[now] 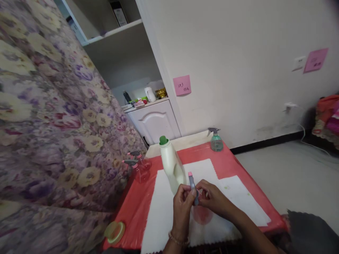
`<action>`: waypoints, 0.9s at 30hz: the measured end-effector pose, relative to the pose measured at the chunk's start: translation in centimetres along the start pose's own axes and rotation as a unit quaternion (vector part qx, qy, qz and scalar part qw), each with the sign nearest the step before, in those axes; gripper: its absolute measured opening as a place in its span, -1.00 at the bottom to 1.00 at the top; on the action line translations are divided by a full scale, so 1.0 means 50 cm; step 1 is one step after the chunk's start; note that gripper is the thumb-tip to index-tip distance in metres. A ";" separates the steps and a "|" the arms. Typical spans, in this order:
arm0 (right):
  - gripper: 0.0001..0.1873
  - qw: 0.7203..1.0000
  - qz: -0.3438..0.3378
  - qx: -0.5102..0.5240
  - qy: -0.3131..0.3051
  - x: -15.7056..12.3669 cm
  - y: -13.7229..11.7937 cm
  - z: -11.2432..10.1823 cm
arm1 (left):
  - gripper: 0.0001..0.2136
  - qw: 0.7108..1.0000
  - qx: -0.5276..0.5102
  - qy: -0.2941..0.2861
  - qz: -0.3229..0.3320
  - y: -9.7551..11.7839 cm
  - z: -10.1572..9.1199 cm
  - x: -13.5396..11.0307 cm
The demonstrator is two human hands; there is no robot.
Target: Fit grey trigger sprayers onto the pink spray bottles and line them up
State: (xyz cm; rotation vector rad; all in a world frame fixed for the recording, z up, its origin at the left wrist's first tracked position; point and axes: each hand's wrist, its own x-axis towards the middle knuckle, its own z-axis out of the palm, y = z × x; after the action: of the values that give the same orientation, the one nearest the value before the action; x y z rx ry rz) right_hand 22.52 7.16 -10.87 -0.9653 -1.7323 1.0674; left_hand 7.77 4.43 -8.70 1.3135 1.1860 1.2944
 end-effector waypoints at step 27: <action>-0.86 1.000 -0.011 0.028 -0.006 -0.003 -0.020 0.001 | -0.73 0.999 0.030 -0.033 -0.008 0.001 -0.003 0.013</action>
State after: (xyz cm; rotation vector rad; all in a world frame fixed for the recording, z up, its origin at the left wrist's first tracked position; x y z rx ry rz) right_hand 22.37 6.70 -10.01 -0.9034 -1.7101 1.1047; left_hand 7.61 5.09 -8.57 1.3761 1.1945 1.2028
